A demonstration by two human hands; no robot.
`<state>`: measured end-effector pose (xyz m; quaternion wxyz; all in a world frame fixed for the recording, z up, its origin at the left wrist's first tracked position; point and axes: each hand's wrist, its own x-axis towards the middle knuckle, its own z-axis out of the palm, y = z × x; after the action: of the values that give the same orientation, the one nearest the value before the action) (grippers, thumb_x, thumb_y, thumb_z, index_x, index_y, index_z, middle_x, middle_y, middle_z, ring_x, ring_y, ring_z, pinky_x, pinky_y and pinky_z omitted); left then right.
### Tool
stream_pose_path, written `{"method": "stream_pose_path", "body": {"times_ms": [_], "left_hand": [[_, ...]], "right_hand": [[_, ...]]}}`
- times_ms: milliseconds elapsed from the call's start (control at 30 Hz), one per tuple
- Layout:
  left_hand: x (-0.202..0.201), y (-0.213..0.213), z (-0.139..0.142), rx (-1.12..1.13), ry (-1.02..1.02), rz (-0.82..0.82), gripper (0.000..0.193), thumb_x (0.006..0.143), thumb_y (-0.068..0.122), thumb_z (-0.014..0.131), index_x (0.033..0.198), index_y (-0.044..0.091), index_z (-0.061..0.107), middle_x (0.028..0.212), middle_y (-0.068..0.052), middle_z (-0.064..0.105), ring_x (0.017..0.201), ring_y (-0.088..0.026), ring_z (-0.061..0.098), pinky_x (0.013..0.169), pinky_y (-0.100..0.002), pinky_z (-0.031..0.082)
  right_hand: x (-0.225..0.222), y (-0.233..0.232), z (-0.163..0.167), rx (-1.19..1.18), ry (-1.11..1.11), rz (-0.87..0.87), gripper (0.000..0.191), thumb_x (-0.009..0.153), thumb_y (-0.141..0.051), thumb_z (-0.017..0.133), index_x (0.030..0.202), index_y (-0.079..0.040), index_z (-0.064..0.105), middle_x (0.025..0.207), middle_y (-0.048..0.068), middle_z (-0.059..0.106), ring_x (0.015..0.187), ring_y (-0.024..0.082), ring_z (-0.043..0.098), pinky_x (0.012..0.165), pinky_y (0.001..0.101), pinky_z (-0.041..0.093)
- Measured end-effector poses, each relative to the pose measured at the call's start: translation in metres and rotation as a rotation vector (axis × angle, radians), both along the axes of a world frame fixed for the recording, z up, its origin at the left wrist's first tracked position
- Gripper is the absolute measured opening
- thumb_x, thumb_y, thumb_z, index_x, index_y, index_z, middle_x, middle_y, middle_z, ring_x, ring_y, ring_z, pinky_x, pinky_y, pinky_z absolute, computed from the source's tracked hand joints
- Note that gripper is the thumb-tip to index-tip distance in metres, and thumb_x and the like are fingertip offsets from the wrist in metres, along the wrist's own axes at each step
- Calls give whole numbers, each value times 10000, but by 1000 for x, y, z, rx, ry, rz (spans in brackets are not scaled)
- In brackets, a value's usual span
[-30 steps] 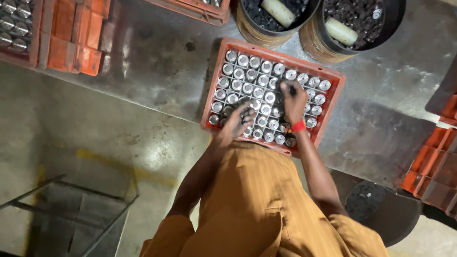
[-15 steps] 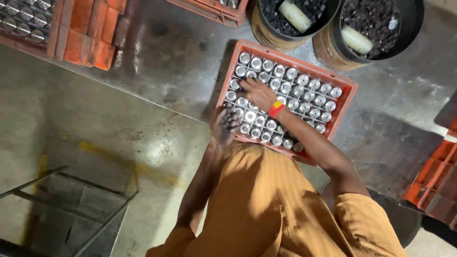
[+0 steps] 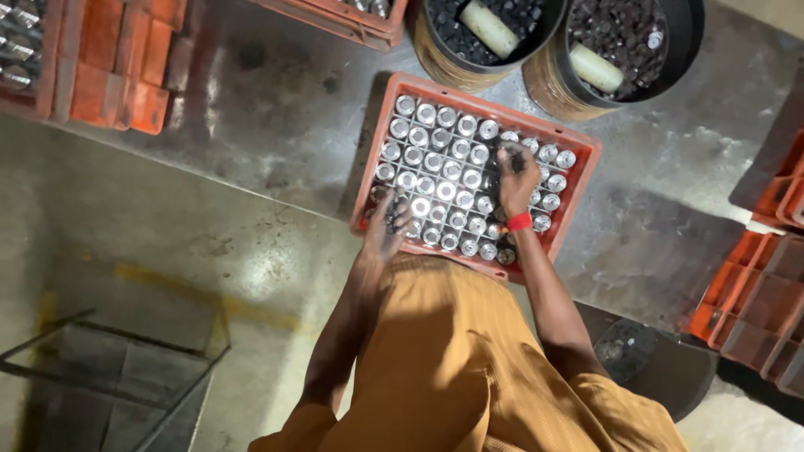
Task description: The person picks small cylindrical metal parts from buckets and places them one at a time into the cells of a red grid tray on the workbench, filling the tray. They occasionally reach into different buckets to grab handfuls of parts and continue filling the tray cells.
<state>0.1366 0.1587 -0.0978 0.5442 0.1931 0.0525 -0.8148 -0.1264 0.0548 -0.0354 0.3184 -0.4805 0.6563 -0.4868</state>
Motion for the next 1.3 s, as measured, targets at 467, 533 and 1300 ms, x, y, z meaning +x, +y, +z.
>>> {"method": "stream_pose_path", "body": {"times_ms": [467, 533, 1300], "left_hand": [[-8, -23, 56, -31, -299, -113, 438, 1116, 373, 483, 1437, 85, 556, 806, 38, 491, 642, -33, 430, 562, -194, 377], [-16, -24, 68, -76, -488, -187, 452, 1094, 372, 504, 1476, 132, 536, 781, 44, 487, 614, -26, 423, 513, -185, 347], [-71, 21, 38, 94, -507, -324, 321, 1044, 299, 611, 1240, 59, 693, 753, 35, 538, 599, -55, 476, 484, -209, 342]], "right_hand": [[4, -43, 22, -87, 394, 88, 183, 931, -200, 777, 1042, -56, 795, 960, 142, 777, 832, 273, 730, 779, 384, 541], [0, -21, 14, -56, 251, 92, 201, 980, -200, 743, 1119, -60, 779, 994, 108, 783, 852, 215, 729, 770, 348, 549], [-13, 154, 23, 74, 567, 627, 107, 875, -192, 739, 899, -90, 763, 953, 110, 742, 928, 321, 655, 846, 450, 469]]}}
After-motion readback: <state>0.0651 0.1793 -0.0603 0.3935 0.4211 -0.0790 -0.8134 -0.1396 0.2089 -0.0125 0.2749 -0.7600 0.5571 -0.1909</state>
